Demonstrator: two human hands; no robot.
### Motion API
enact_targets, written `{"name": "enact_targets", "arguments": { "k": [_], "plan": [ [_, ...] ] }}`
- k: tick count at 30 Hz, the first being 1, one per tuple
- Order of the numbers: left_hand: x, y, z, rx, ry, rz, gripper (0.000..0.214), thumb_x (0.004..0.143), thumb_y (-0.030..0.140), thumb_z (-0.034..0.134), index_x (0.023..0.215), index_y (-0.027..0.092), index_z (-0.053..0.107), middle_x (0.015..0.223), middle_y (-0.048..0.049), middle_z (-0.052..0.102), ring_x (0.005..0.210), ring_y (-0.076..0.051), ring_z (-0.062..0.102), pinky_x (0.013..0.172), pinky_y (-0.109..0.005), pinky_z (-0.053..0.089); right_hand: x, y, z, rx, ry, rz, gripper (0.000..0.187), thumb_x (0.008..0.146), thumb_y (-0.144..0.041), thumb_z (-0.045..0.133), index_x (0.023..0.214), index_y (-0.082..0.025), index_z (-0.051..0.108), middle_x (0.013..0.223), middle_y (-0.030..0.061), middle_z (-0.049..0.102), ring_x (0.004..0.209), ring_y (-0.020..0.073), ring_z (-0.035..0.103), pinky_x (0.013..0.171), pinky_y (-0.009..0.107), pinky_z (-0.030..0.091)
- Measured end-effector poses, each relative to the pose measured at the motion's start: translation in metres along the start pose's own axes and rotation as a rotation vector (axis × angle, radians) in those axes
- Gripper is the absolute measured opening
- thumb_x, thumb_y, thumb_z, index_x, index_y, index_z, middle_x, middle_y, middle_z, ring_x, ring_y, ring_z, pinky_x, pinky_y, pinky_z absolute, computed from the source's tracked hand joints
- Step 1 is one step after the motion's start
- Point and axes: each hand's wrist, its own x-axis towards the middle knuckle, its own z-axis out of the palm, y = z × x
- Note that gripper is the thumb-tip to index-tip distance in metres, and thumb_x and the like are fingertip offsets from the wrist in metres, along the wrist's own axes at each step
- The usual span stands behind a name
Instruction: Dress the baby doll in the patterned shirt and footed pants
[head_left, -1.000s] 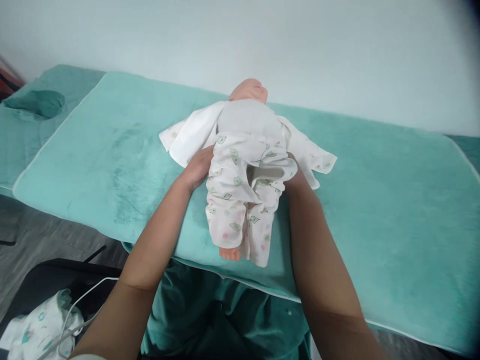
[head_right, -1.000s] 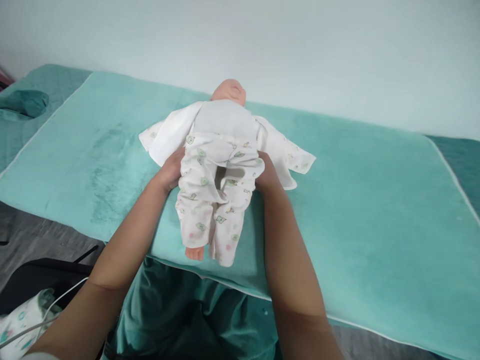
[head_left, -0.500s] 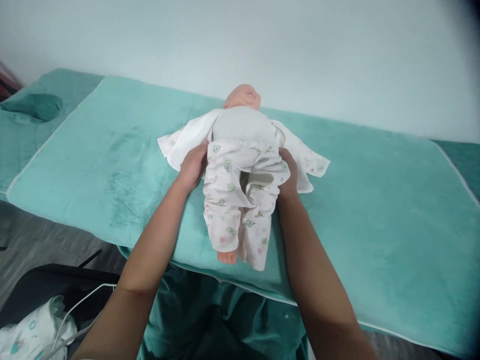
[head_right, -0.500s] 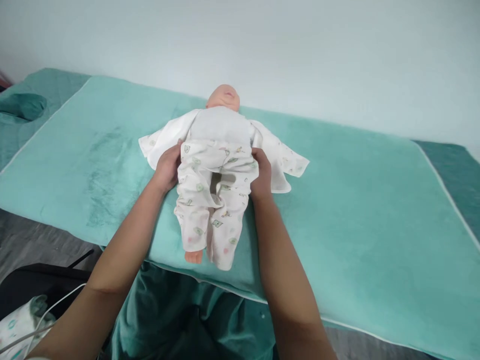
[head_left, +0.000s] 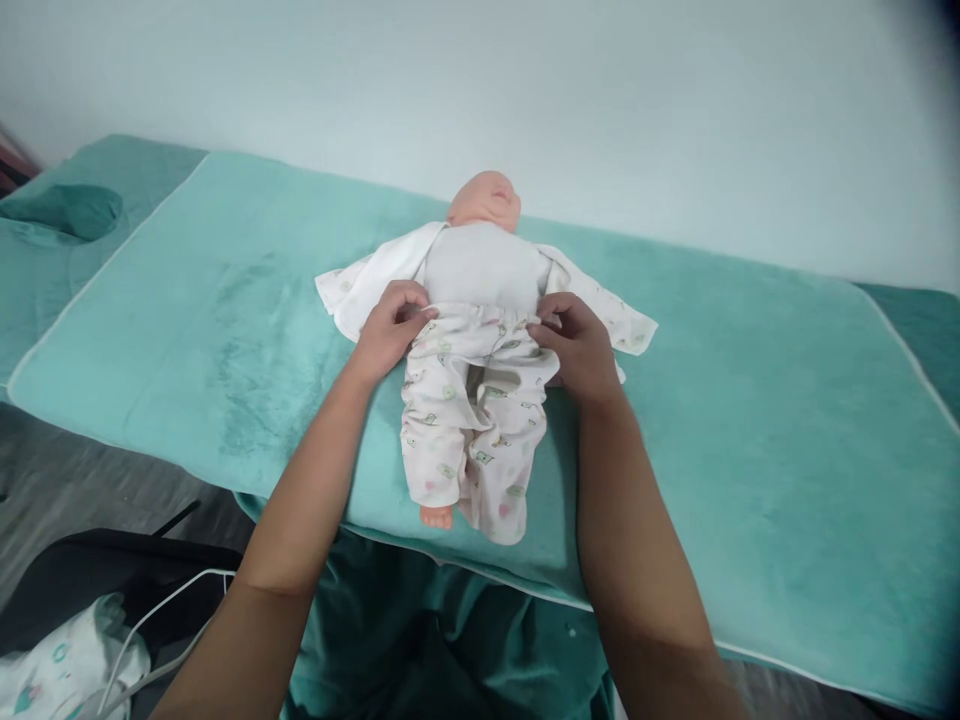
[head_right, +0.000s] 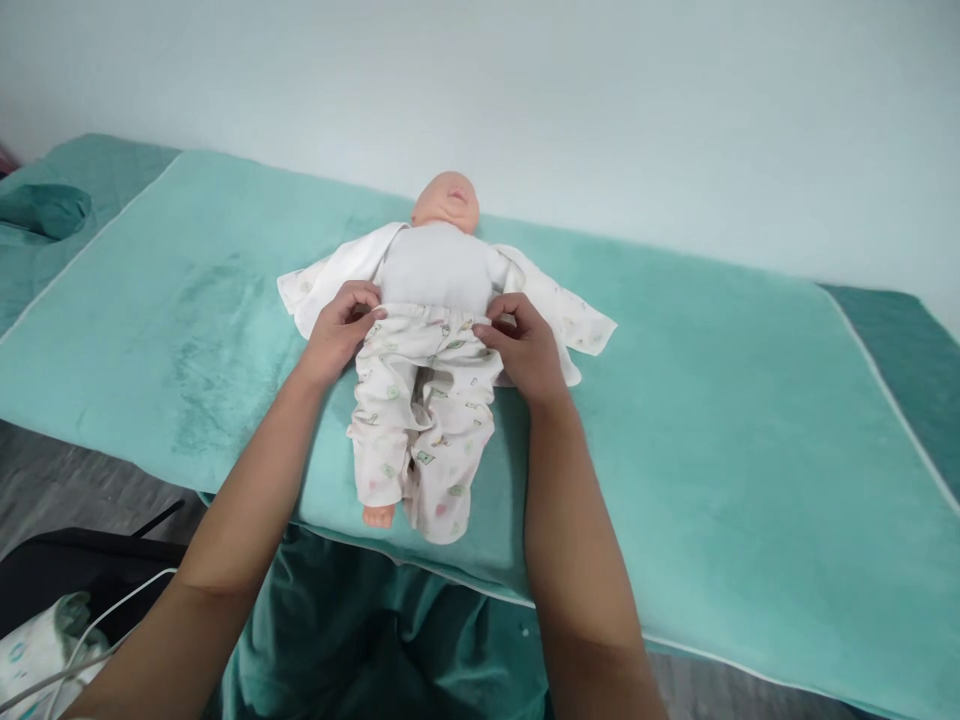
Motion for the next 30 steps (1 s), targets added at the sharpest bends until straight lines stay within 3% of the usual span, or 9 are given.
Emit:
{"name": "enact_targets", "arguments": {
  "k": [3,6,10,13,17,22,28,30],
  "plan": [
    [0.002,-0.001,0.0,0.053,0.012,0.053,0.025,0.092,0.043,0.069,0.088,0.021,0.059,0.128,-0.0077,0.064,0.115,-0.02,0.059,0.094,-0.03,0.047,0.005,-0.004,0.005,-0.045,-0.016,-0.125,0.041,0.073,-0.05,0.084,0.077,-0.024,0.052,0.099,0.0019,0.058,0.091,0.0183,0.057,0.076,0.03,0.05],
    [0.011,-0.002,0.0,0.102,0.03,0.055,0.02,0.098,0.041,0.059,0.091,0.023,0.053,0.108,-0.0039,0.068,0.101,-0.017,0.062,0.09,-0.031,0.047,0.01,-0.007,0.011,-0.096,0.027,-0.183,0.036,0.083,-0.05,0.075,0.079,-0.025,0.049,0.102,0.0037,0.06,0.097,0.02,0.058,0.081,0.033,0.052],
    [0.039,-0.003,0.001,0.277,0.119,0.06,0.019,0.101,0.037,0.057,0.089,0.025,0.048,0.076,0.0023,0.054,0.075,-0.016,0.053,0.075,-0.031,0.042,0.029,-0.006,0.014,-0.272,0.112,-0.152,0.028,0.09,-0.046,0.068,0.086,-0.027,0.047,0.09,0.0011,0.06,0.083,0.0189,0.058,0.078,0.035,0.05],
    [0.064,-0.007,0.006,0.31,0.15,-0.003,0.018,0.101,0.031,0.057,0.087,0.024,0.048,0.076,0.0016,0.053,0.076,-0.017,0.052,0.075,-0.032,0.04,0.057,0.004,0.014,-0.388,0.148,-0.09,0.027,0.09,-0.041,0.069,0.086,-0.027,0.047,0.077,-0.0031,0.053,0.072,0.0165,0.051,0.073,0.034,0.046],
    [0.076,-0.013,0.016,0.299,0.179,-0.141,0.016,0.1,0.028,0.056,0.086,0.023,0.05,0.081,0.0009,0.056,0.081,-0.017,0.052,0.078,-0.032,0.04,0.081,0.02,0.017,-0.313,0.205,-0.003,0.03,0.089,-0.041,0.069,0.08,-0.026,0.044,0.07,-0.005,0.042,0.066,0.0145,0.043,0.068,0.031,0.04],
    [0.067,-0.001,0.014,0.264,0.048,-0.062,0.012,0.098,0.033,0.059,0.092,0.023,0.057,0.087,0.0003,0.058,0.082,-0.016,0.053,0.079,-0.031,0.042,0.071,0.016,0.014,-0.179,0.074,-0.046,0.03,0.088,-0.053,0.07,0.087,-0.026,0.056,0.079,-0.0018,0.054,0.072,0.016,0.05,0.071,0.032,0.045],
    [0.075,0.015,0.006,0.429,-0.037,0.021,0.026,0.093,0.036,0.067,0.078,0.022,0.05,0.078,-0.0011,0.057,0.082,-0.02,0.054,0.082,-0.034,0.042,0.074,-0.01,0.017,-0.354,0.009,-0.351,0.032,0.091,-0.055,0.066,0.079,-0.027,0.055,0.105,0.0057,0.068,0.103,0.0248,0.061,0.093,0.04,0.05],
    [0.085,0.008,0.007,0.434,-0.016,0.073,0.025,0.094,0.038,0.066,0.082,0.023,0.051,0.075,-0.0018,0.055,0.084,-0.024,0.057,0.085,-0.037,0.042,0.081,-0.012,0.02,-0.411,0.007,-0.351,0.029,0.095,-0.052,0.061,0.081,-0.027,0.056,0.103,0.006,0.069,0.1,0.0248,0.062,0.091,0.04,0.051]
  ]
}}
